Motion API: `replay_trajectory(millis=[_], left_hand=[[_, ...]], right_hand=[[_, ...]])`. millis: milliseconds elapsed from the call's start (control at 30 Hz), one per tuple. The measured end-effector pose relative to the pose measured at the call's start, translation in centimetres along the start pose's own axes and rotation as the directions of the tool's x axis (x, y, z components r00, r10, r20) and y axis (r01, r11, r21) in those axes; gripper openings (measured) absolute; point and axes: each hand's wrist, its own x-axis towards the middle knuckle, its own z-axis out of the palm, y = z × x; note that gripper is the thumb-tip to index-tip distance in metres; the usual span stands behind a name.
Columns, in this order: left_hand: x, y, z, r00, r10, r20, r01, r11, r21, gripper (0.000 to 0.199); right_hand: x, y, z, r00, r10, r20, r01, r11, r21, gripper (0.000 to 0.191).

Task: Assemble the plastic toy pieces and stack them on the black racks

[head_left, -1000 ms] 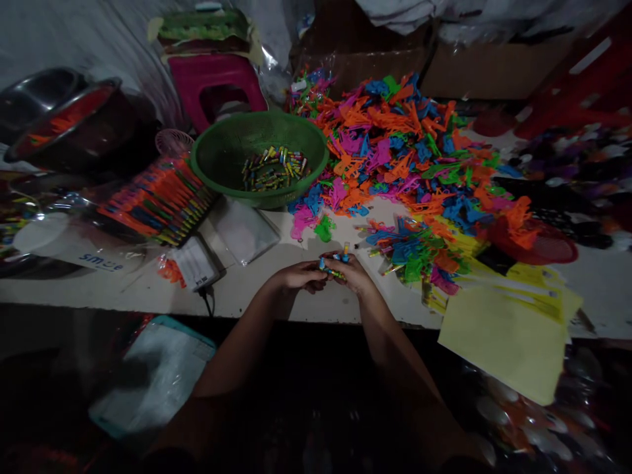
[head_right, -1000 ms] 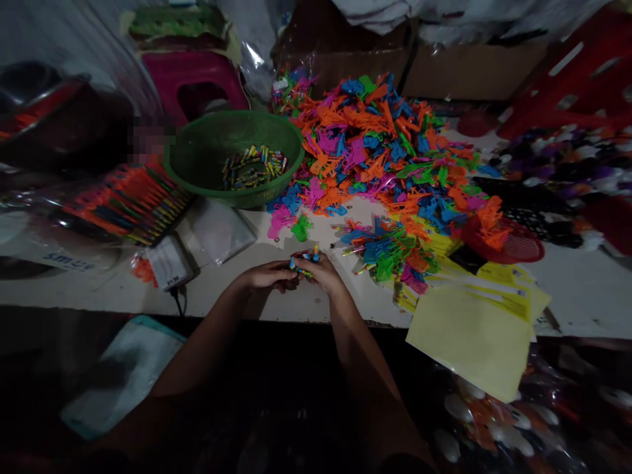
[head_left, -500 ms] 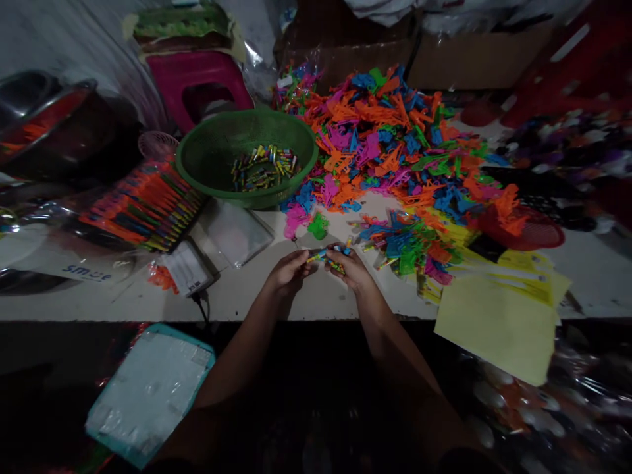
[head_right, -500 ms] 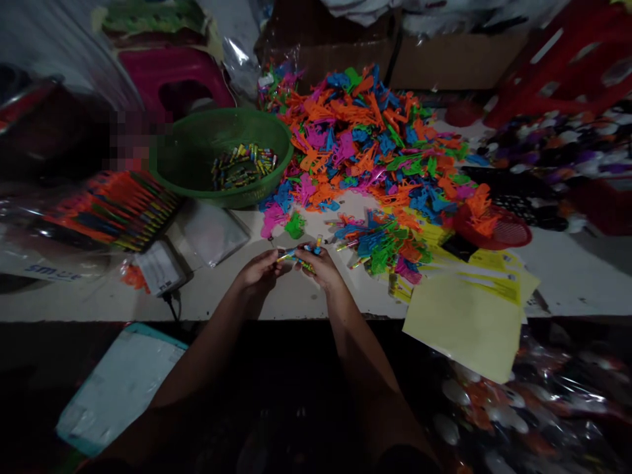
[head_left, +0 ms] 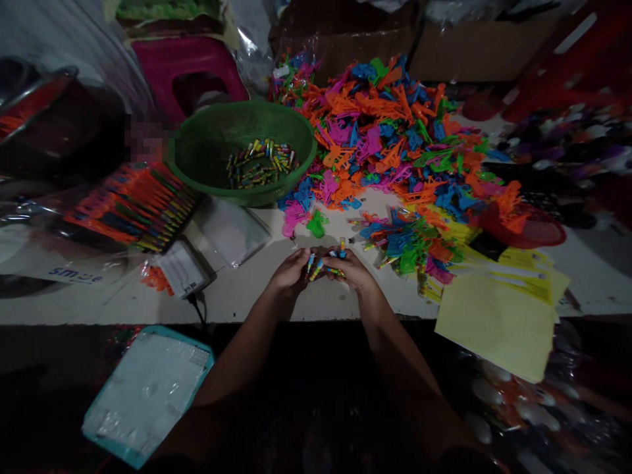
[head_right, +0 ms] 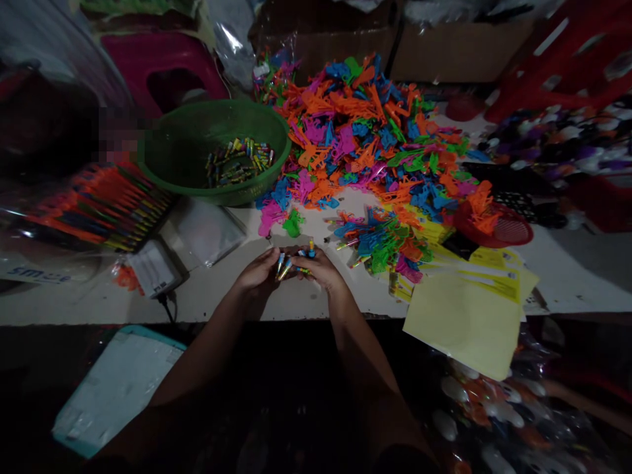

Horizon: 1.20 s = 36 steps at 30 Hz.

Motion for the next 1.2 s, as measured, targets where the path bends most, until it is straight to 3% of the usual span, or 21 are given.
replay_trajectory(millis=[133, 233, 333, 433, 600, 733, 833, 900, 967, 1133, 1200], left_hand=[[-0.5, 0.9, 0.0, 0.996, -0.091, 0.006, 0.088, 0.982, 0.170, 0.053], [-0.7, 1.2, -0.3, 0.997, -0.079, -0.004, 0.078, 0.964, 0.255, 0.046], [-0.7, 0.8, -0.3, 0.999, 0.001, -0.038, 0.005, 0.987, 0.162, 0.036], [-0.7, 0.2, 0.0, 0.996, 0.090, -0.002, -0.089, 0.993, 0.072, 0.035], [-0.5, -0.2, 0.3, 0.984, 0.151, 0.092, -0.173, 0.935, 0.309, 0.036], [-0.2, -0.3, -0.1, 0.974, 0.224, 0.041, -0.210, 0.813, 0.544, 0.037], [-0.2, -0.2, -0.2, 0.946, 0.323, -0.002, -0.204, 0.603, 0.771, 0.030], [-0.2, 0.0, -0.1, 0.926, 0.376, 0.024, -0.220, 0.487, 0.845, 0.022], [-0.3, 0.3, 0.1, 0.913, 0.401, 0.069, -0.253, 0.428, 0.868, 0.016], [-0.4, -0.1, 0.6, 0.932, 0.293, 0.212, -0.298, 0.292, 0.909, 0.013], [-0.5, -0.9, 1.1, 0.946, 0.253, 0.201, -0.266, 0.256, 0.929, 0.016]], right_hand=[[0.2, 0.3, 0.3, 0.998, -0.026, -0.048, 0.020, 0.993, -0.114, 0.031], [0.3, 0.2, 0.3, 0.991, -0.032, -0.130, 0.025, 0.998, -0.055, 0.032], [0.4, -0.1, 0.1, 0.975, -0.028, -0.222, 0.052, 0.994, 0.100, 0.031], [0.4, -0.5, -0.2, 0.968, -0.007, -0.252, 0.056, 0.980, 0.189, 0.028], [0.5, 0.0, 0.0, 0.973, -0.048, -0.225, 0.083, 0.985, 0.149, 0.026], [0.8, 1.1, 0.1, 0.972, -0.134, -0.191, 0.129, 0.991, -0.035, 0.026], [0.9, 1.5, 0.3, 0.969, -0.175, -0.174, 0.147, 0.976, -0.163, 0.029], [0.9, 1.6, 0.5, 0.959, -0.198, -0.203, 0.161, 0.970, -0.185, 0.031], [1.0, 1.6, 0.7, 0.942, -0.212, -0.261, 0.165, 0.968, -0.190, 0.034], [1.4, 1.6, 0.9, 0.906, -0.229, -0.357, 0.175, 0.969, -0.176, 0.036], [1.5, 1.6, 1.0, 0.891, -0.277, -0.359, 0.210, 0.954, -0.215, 0.035]])
